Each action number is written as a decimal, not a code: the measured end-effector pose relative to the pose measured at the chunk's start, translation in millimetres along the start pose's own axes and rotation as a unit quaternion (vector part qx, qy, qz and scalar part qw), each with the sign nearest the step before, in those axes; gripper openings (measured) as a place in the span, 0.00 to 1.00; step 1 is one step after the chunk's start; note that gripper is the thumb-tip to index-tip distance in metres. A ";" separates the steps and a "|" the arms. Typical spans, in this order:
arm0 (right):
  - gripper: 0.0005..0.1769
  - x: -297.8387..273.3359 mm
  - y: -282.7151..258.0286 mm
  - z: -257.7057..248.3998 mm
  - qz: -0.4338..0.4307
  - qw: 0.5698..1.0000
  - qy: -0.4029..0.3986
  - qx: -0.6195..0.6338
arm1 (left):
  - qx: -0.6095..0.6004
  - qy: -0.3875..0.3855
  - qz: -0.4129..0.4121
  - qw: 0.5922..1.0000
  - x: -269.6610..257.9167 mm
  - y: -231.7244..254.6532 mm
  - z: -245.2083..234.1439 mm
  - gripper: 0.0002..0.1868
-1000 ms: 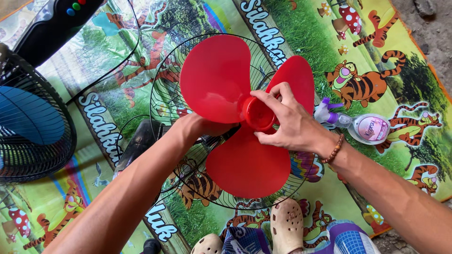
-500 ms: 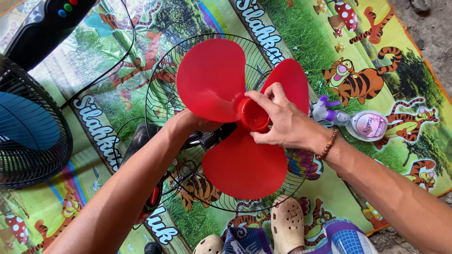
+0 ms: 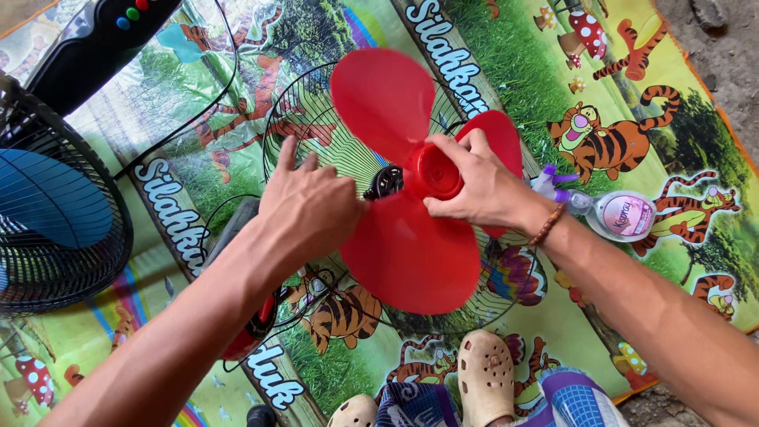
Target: The person wipes a red fan blade with a cloth, then attaches it to a fan motor and secures it with a black cap. They then remove the front grille of a blue fan and adjust the blue blades inside.
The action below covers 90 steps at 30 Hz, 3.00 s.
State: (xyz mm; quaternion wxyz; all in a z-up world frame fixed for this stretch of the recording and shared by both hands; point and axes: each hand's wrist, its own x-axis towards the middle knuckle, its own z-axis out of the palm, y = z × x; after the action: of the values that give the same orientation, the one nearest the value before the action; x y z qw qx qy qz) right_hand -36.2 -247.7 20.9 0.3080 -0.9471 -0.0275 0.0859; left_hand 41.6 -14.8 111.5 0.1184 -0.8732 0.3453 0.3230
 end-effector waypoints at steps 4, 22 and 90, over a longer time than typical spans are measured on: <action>0.52 -1.3 5.6 -9.6 -0.045 0.997 -0.062 0.005 | -0.059 0.069 0.038 0.995 0.0 -12.0 5.3 0.34; 0.56 2.7 -12.5 -20.1 -0.007 0.988 -0.151 -0.015 | 0.062 0.262 0.127 0.955 51.9 -39.0 42.6 0.44; 0.22 -21.9 -248.4 35.7 -0.190 0.896 -0.280 -0.289 | -0.207 0.526 0.197 0.801 -148.0 -43.9 159.5 0.12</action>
State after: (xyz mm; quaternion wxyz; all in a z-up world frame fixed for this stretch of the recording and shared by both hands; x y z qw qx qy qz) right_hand -64.0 -28.4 141.8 0.0110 -0.9080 -0.3152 0.2756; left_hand -87.3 163.9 84.7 -0.3314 -0.8259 0.4438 -0.1051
